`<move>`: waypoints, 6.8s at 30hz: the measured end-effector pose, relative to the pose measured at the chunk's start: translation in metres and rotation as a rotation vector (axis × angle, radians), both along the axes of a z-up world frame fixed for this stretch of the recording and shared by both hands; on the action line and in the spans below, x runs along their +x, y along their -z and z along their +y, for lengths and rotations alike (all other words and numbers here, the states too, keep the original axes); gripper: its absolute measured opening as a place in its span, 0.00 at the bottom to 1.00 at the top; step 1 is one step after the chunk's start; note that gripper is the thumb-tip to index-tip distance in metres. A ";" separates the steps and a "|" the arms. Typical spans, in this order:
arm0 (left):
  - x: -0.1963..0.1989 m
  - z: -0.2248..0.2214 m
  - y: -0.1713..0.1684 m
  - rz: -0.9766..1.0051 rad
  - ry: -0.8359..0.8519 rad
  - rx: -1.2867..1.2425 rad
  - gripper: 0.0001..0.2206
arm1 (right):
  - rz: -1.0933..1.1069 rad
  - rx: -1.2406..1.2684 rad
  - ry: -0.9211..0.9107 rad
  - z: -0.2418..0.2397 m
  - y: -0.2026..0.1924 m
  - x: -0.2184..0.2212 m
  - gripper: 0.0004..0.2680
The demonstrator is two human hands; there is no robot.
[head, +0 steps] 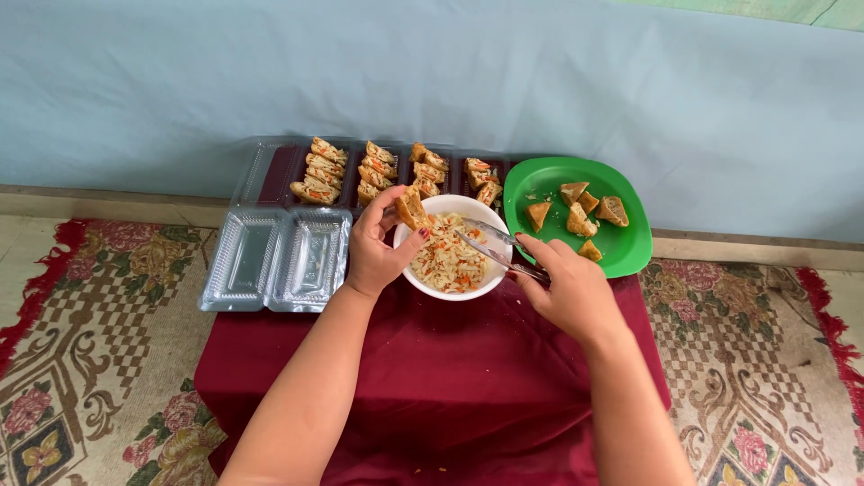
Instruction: Stuffing fried food pieces with a vegetable filling using tongs
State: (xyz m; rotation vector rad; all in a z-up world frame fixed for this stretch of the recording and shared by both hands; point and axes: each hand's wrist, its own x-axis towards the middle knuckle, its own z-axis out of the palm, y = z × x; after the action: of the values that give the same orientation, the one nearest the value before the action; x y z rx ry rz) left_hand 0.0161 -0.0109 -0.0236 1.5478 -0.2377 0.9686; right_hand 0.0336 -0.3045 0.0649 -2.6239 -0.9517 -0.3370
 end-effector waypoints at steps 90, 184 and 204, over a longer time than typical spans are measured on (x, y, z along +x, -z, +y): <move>0.002 0.004 0.001 0.222 -0.064 0.168 0.30 | 0.069 0.311 -0.255 0.027 0.007 0.052 0.17; 0.011 -0.012 -0.039 0.352 -0.335 0.776 0.03 | 0.172 0.059 -0.097 0.004 -0.001 0.056 0.22; 0.018 -0.006 -0.023 0.866 -0.171 0.334 0.08 | -0.016 0.028 -0.067 0.015 0.012 0.054 0.19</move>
State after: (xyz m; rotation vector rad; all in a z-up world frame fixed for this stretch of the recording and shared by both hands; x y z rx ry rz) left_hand 0.0342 -0.0167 -0.0010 2.1776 0.3699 0.3158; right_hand 0.0878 -0.2898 0.0530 -2.5607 -1.0305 -0.3529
